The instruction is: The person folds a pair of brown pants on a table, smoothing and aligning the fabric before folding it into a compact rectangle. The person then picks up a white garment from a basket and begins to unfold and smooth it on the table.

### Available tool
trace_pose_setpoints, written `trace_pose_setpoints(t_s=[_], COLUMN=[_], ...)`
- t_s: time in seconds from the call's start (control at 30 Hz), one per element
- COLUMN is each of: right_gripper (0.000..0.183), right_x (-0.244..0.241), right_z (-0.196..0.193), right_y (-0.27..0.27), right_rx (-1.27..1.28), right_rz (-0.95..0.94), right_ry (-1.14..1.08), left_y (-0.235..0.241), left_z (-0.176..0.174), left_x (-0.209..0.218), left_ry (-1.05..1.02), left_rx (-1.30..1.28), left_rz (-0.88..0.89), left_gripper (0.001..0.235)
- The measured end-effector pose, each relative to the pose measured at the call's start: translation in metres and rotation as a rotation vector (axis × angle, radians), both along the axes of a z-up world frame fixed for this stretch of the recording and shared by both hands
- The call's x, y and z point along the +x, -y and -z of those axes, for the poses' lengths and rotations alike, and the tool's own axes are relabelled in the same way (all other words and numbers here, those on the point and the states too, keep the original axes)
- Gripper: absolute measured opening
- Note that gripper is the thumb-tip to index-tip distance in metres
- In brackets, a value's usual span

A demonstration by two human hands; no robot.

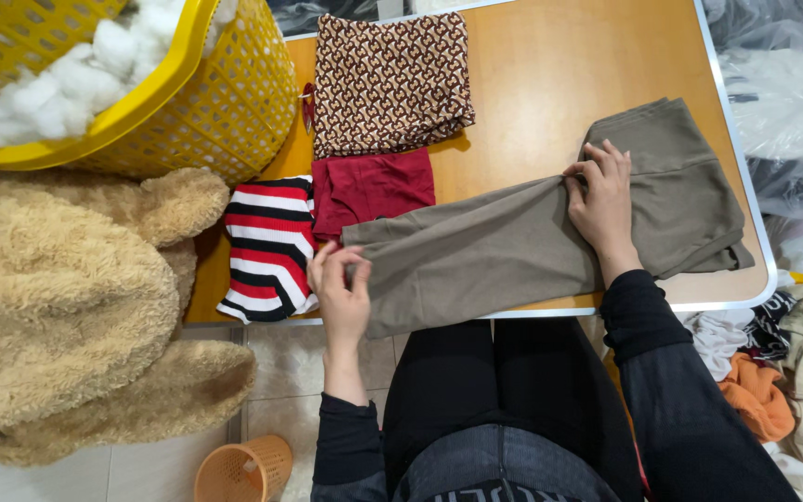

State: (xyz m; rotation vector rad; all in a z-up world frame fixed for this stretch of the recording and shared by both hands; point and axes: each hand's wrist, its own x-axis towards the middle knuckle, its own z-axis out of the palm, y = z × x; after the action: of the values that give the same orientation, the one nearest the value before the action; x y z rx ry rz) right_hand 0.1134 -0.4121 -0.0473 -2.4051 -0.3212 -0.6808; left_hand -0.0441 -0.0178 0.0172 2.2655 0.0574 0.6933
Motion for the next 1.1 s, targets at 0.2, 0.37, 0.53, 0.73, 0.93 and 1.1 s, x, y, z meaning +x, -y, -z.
trace_pose_setpoints(t_s=[0.2, 0.37, 0.53, 0.73, 0.93, 1.1], right_gripper=[0.008, 0.011, 0.011, 0.014, 0.055, 0.066], right_x=[0.0, 0.001, 0.004, 0.011, 0.025, 0.033], right_z=[0.002, 0.001, 0.006, 0.012, 0.024, 0.028], right_y=[0.0, -0.002, -0.001, 0.001, 0.0, -0.001], right_rx=[-0.033, -0.047, -0.042, -0.139, -0.265, -0.344], right_rz=[0.014, 0.02, 0.036, 0.067, 0.144, 0.165], right_ry=[0.007, 0.038, 0.027, -0.064, -0.197, -0.275], left_y=[-0.006, -0.001, 0.041, 0.117, 0.127, 0.126], left_z=[0.006, -0.006, -0.007, 0.006, 0.01, 0.018], left_x=[0.036, 0.055, 0.05, 0.033, 0.03, 0.033], left_ry=[0.062, -0.079, 0.043, -0.026, -0.204, -0.222], left_rx=[0.228, 0.543, 0.506, 0.369, 0.526, 0.622], left_rz=[-0.18, -0.306, -0.238, 0.281, 0.319, 0.289], left_gripper=[0.014, 0.025, 0.046, 0.069, 0.081, 0.073])
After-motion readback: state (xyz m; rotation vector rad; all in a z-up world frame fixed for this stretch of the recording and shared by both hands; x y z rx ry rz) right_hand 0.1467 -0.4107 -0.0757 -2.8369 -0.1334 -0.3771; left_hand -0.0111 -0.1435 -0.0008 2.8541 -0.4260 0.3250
